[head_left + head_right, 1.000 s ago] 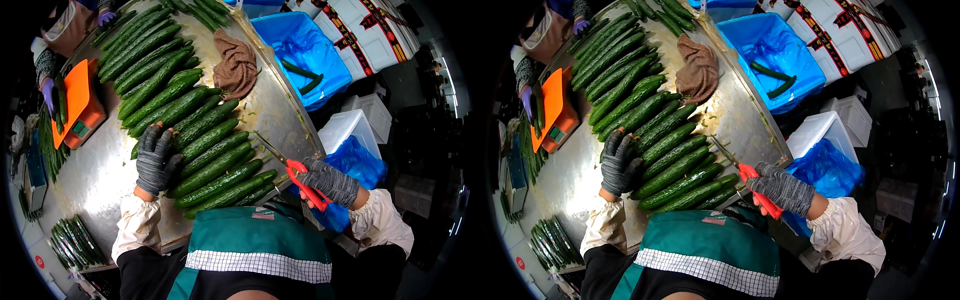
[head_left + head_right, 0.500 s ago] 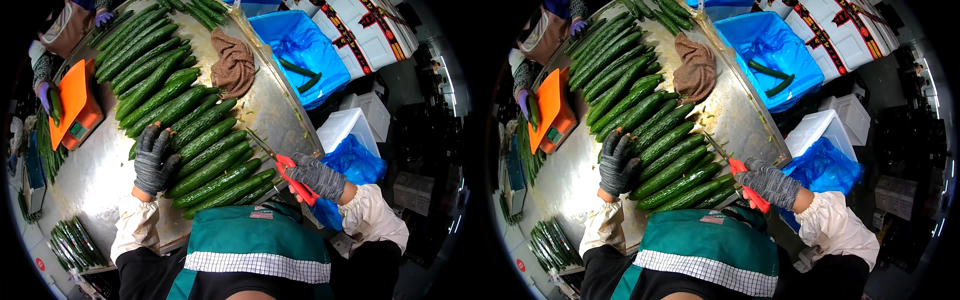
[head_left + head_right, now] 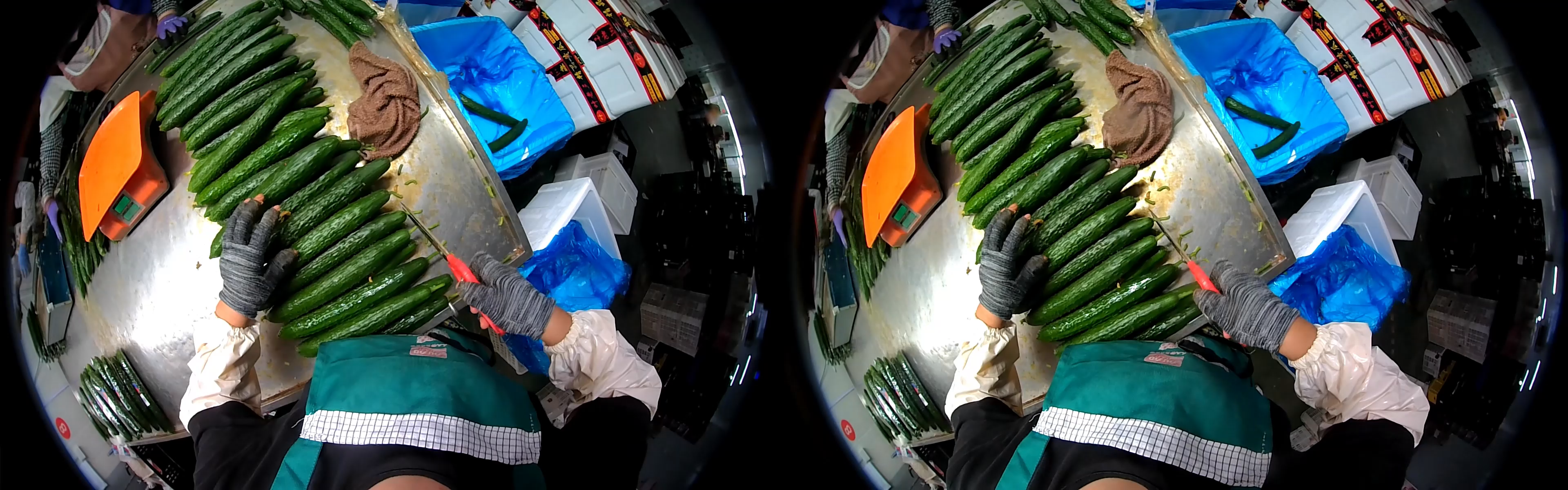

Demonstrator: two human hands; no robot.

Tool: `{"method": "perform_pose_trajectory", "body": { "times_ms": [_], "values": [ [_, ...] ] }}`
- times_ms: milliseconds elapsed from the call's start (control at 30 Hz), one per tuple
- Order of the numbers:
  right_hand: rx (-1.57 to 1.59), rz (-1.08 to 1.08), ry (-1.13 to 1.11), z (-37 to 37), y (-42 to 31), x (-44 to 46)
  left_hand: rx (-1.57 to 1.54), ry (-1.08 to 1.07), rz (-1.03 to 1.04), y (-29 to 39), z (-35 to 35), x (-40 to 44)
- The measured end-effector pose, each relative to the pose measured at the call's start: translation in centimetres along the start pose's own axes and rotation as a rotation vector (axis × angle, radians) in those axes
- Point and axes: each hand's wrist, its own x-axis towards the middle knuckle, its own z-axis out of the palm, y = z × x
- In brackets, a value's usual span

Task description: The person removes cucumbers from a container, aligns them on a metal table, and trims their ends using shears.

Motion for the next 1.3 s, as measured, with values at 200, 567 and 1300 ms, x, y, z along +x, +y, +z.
{"method": "perform_pose_trajectory", "body": {
  "times_ms": [200, 567, 1300],
  "values": [
    [-0.171, -0.136, 0.078, 0.7, 0.9, 0.2, -0.014, 0.011, 0.016, -0.1, 0.0, 0.0],
    [0.084, -0.030, 0.013, 1.0, 0.6, 0.0, -0.009, 0.004, 0.007, 0.1, -0.1, 0.1],
    [-0.016, -0.051, -0.001, 0.1, 2.1, -3.7, -0.010, 0.016, 0.006, 0.1, 0.0, 0.1]
  ]
}}
